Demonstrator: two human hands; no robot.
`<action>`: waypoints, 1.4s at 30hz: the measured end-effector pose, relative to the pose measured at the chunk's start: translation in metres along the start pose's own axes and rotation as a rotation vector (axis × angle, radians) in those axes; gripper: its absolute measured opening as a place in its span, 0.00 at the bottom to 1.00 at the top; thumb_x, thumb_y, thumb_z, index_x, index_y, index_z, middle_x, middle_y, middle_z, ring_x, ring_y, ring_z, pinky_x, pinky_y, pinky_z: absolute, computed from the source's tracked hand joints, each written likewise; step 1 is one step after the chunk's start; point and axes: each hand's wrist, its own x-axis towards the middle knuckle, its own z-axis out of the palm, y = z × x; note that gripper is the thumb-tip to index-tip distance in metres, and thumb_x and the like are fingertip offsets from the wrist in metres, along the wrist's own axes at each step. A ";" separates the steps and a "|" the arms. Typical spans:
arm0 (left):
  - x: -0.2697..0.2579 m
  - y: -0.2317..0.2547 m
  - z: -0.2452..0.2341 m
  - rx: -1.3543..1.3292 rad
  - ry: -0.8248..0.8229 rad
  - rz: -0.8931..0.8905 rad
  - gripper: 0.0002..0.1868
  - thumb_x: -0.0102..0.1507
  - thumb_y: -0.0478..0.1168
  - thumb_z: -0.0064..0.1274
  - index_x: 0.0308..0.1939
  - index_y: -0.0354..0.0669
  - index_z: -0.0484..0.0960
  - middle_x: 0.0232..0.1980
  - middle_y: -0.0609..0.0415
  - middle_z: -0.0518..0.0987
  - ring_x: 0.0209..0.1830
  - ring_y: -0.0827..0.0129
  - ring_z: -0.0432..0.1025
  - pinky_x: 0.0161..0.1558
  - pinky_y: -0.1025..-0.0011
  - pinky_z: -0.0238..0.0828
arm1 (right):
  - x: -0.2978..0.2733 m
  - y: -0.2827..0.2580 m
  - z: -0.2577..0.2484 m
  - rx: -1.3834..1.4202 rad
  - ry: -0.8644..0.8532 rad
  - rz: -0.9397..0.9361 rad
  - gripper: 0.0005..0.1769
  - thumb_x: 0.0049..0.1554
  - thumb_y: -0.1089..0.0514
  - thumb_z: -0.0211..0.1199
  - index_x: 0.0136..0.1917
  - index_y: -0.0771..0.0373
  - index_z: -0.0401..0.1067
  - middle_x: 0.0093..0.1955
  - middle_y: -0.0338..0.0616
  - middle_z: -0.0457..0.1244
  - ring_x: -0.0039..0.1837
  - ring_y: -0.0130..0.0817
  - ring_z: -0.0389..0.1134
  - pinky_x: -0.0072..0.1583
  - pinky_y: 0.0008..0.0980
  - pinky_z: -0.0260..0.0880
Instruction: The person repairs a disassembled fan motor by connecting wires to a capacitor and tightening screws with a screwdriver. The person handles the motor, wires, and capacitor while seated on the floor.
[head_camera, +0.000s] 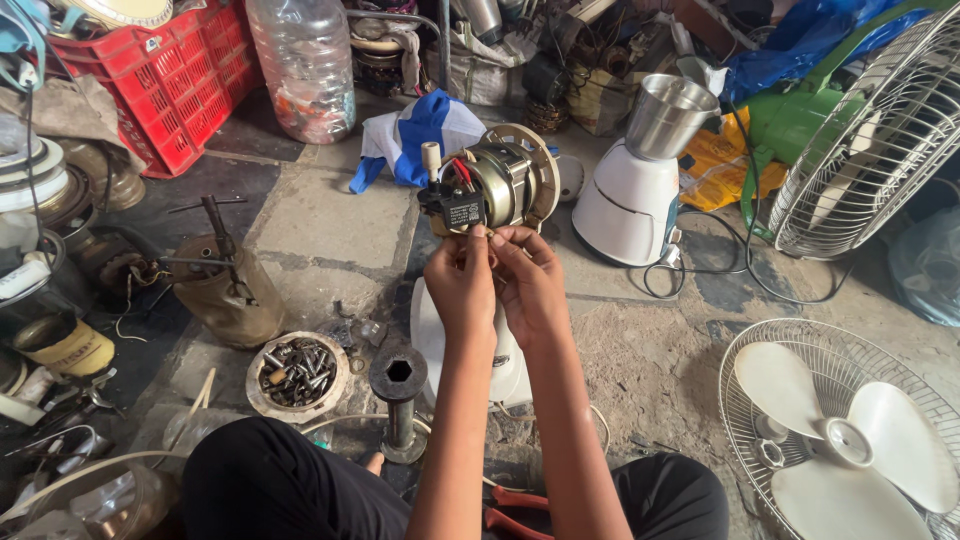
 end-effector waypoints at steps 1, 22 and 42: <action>0.000 0.001 -0.002 0.002 -0.010 -0.027 0.11 0.67 0.38 0.54 0.33 0.34 0.82 0.27 0.60 0.77 0.26 0.81 0.67 0.29 0.77 0.63 | 0.000 -0.001 0.001 -0.001 0.005 0.006 0.05 0.59 0.66 0.63 0.51 0.63 0.72 0.43 0.39 0.67 0.44 0.26 0.69 0.46 0.27 0.72; -0.002 0.015 -0.027 0.207 -0.069 0.196 0.17 0.71 0.46 0.47 0.41 0.34 0.83 0.35 0.55 0.76 0.34 0.74 0.67 0.36 0.70 0.63 | -0.010 0.007 0.026 -0.680 0.115 -0.442 0.08 0.58 0.63 0.69 0.49 0.71 0.79 0.41 0.42 0.72 0.42 0.20 0.70 0.44 0.22 0.71; 0.003 0.027 -0.025 0.010 -0.145 -0.139 0.15 0.65 0.46 0.57 0.38 0.36 0.87 0.28 0.64 0.74 0.28 0.83 0.58 0.28 0.76 0.50 | -0.013 0.025 0.034 -0.400 0.203 -0.582 0.13 0.59 0.71 0.65 0.58 0.69 0.70 0.48 0.42 0.68 0.50 0.25 0.69 0.51 0.24 0.71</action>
